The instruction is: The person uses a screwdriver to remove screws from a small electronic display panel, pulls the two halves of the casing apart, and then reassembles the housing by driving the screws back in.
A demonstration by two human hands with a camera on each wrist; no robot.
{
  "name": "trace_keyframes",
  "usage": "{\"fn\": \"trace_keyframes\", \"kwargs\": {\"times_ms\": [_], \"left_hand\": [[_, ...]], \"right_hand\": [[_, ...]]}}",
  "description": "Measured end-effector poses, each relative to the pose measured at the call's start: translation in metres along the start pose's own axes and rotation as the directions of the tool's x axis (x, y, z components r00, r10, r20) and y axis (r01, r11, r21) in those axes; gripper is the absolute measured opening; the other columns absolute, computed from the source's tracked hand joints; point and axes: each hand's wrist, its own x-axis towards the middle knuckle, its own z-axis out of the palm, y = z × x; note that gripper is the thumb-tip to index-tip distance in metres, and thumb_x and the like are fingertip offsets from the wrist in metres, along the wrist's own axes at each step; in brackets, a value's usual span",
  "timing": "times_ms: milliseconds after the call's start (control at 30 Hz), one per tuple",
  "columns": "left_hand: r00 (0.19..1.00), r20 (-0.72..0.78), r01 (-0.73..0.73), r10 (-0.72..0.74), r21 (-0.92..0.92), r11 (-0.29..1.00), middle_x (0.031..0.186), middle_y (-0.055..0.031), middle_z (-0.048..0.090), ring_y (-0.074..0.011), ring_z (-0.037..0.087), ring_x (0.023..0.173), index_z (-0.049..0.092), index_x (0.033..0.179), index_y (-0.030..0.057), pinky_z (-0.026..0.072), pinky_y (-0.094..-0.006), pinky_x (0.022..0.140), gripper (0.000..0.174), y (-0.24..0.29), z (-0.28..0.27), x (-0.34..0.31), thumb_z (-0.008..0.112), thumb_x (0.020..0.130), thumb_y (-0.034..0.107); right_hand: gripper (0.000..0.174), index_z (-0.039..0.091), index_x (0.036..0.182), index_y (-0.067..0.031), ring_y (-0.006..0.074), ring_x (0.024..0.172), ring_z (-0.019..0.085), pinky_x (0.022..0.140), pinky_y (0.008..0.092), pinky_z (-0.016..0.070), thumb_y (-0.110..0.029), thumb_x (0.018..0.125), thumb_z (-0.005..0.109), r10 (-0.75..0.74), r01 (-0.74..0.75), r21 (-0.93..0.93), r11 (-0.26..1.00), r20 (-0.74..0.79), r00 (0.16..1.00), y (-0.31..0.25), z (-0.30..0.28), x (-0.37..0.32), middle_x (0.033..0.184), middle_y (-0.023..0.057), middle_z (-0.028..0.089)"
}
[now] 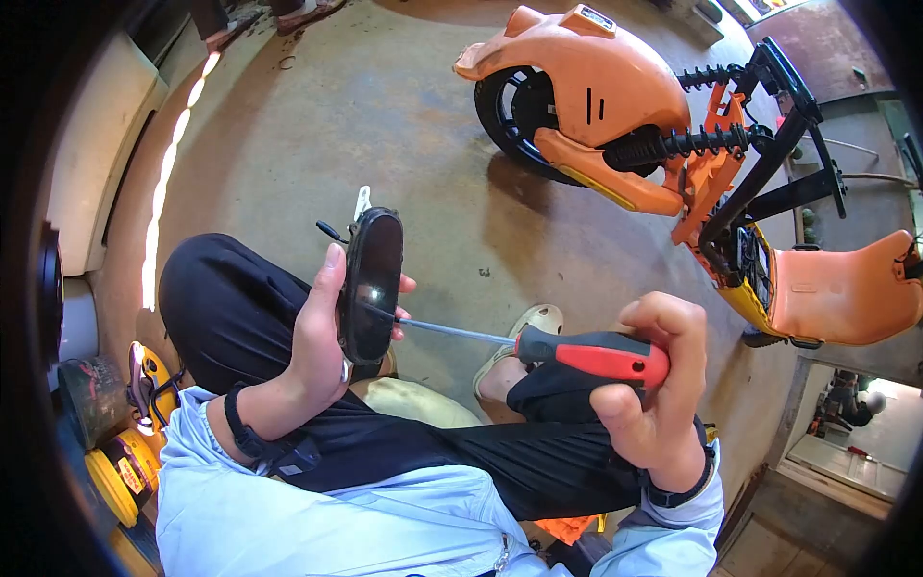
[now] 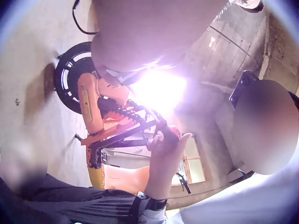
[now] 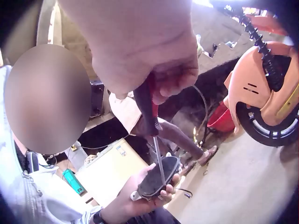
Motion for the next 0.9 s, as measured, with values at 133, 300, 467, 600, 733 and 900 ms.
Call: {"fn": "trace_keyframes", "kwargs": {"times_ms": [133, 300, 467, 600, 733, 900], "left_hand": [[1.000, 0.000, -0.003, 0.003, -0.023, 1.000, 0.105, -0.0145, 0.066, -0.0161, 0.065, 0.083, 0.053, 0.128, 0.0042, 0.0560, -0.0307, 0.072, 0.058, 0.000, 0.000, 0.000, 0.029, 0.106, 0.051], [0.999, -0.033, 0.013, -0.014, -0.043, 0.999, 0.103, -0.0122, 0.065, -0.0143, 0.064, 0.082, 0.055, 0.125, 0.0034, 0.0556, -0.0292, 0.072, 0.059, 0.004, 0.001, -0.001, 0.029, 0.105, 0.052], [0.999, -0.026, 0.043, -0.045, -0.082, 0.996, 0.105, -0.0129, 0.066, -0.0151, 0.065, 0.083, 0.055, 0.126, 0.0040, 0.0561, -0.0299, 0.073, 0.056, 0.004, 0.000, -0.001, 0.028, 0.106, 0.049], [0.999, -0.029, 0.015, -0.018, -0.101, 0.995, 0.105, -0.0148, 0.067, -0.0170, 0.066, 0.083, 0.055, 0.126, 0.0037, 0.0568, -0.0315, 0.072, 0.054, 0.004, 0.001, -0.001, 0.027, 0.106, 0.046], [0.998, -0.037, 0.039, -0.043, -0.109, 0.993, 0.105, -0.0166, 0.067, -0.0185, 0.067, 0.081, 0.055, 0.126, 0.0034, 0.0575, -0.0318, 0.070, 0.052, 0.004, 0.002, 0.000, 0.028, 0.105, 0.043], [0.999, -0.017, 0.039, -0.040, -0.073, 0.997, 0.106, -0.0171, 0.067, -0.0187, 0.067, 0.083, 0.053, 0.127, 0.0039, 0.0577, -0.0318, 0.070, 0.050, 0.003, -0.001, 0.000, 0.029, 0.105, 0.042]], "right_hand": [[0.046, 0.039, 0.112, -0.0031, 0.0140, 0.070, 0.047, 0.067, 0.0275, 0.0415, -0.025, 0.087, 0.072, 0.042, -0.044, 0.041, 0.998, 0.048, 0.998, 0.003, 0.001, -0.006, 0.085, 0.0096, 0.050], [0.048, 0.045, 0.112, -0.0009, 0.0137, 0.070, 0.051, 0.066, 0.0261, 0.0423, -0.032, 0.088, 0.073, -0.068, 0.073, 0.103, 0.992, -0.049, 0.996, 0.001, 0.013, 0.001, 0.086, 0.0100, 0.053], [0.051, 0.051, 0.109, 0.0001, 0.0140, 0.068, 0.052, 0.062, 0.0274, 0.0428, -0.040, 0.087, 0.072, 0.038, -0.035, -0.145, 0.989, 0.017, 0.999, -0.001, -0.001, -0.003, 0.085, 0.0070, 0.056], [0.057, 0.041, 0.116, -0.0009, 0.0155, 0.071, 0.048, 0.067, 0.0287, 0.0397, -0.039, 0.087, 0.073, -0.055, 0.057, 0.039, 0.998, -0.035, 0.998, 0.004, 0.007, -0.002, 0.088, 0.0125, 0.053], [0.055, 0.039, 0.117, -0.0014, 0.0162, 0.072, 0.047, 0.068, 0.0294, 0.0388, -0.035, 0.088, 0.071, -0.108, 0.107, 0.012, 0.994, 0.030, 0.994, 0.005, 0.004, 0.001, 0.087, 0.0126, 0.051], [0.066, 0.038, 0.123, -0.0002, 0.0185, 0.077, 0.054, 0.072, 0.0302, 0.0426, -0.047, 0.089, 0.069, -0.017, 0.038, -0.156, 0.987, 0.134, 0.991, 0.003, -0.010, -0.009, 0.093, 0.0143, 0.056]]}}
